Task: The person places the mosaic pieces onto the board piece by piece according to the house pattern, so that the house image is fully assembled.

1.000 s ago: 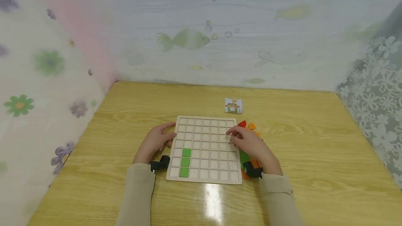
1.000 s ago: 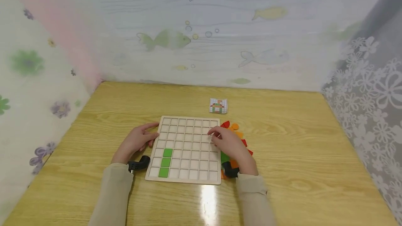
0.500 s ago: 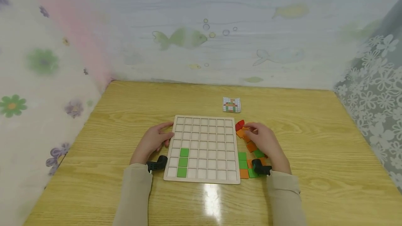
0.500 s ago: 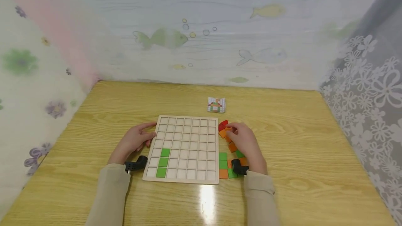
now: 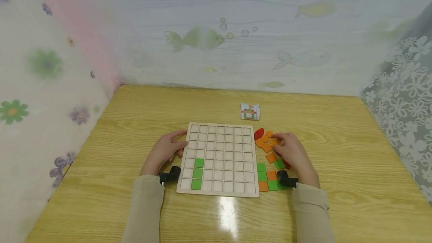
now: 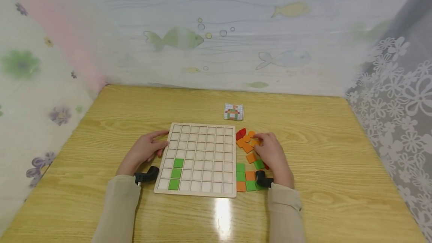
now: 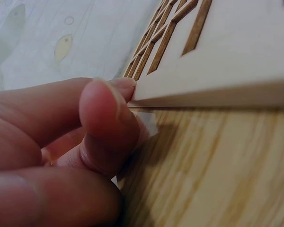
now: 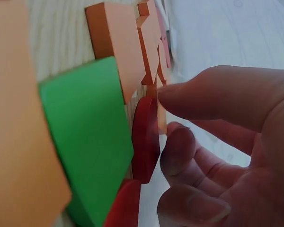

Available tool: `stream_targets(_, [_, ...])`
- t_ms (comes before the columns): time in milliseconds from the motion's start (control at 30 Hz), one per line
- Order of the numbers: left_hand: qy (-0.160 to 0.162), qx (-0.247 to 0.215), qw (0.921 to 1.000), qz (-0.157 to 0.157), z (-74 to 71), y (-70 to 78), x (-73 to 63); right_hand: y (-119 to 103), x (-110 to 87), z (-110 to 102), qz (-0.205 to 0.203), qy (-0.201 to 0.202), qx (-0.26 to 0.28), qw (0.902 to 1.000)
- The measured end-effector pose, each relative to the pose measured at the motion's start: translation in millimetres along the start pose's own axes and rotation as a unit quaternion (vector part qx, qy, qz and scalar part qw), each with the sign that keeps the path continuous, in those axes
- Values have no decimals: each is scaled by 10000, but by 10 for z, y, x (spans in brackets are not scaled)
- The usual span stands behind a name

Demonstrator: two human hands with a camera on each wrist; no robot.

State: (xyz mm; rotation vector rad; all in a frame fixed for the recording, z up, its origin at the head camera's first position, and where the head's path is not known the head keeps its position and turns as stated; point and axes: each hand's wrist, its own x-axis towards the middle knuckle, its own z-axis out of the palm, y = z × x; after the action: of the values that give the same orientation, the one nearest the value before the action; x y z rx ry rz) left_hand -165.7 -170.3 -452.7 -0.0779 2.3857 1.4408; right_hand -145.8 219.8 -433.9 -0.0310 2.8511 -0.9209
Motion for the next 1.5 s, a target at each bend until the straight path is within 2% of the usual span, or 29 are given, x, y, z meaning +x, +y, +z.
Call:
stream_targets(467, [-18,83,9999,62,1,16,-11,-3,0,12,205,-52,151,9997])
stream_targets(633, [19,202,9998,70,-12,12,8,2,42,-7,125,-91,103,9998])
stream_targets(967, [-22,128,9999,46,-9,-14,-9,-4,20,-14,231,-118,293,9992])
stream_targets(1333, [21,109,9999,20,11,-52,-8,-190,-17,29,-414,86,200,9989])
stream_targets(1500, [30,137,9998,118,3,-20,7,-317,-2,68,-547,-96,407,9976])
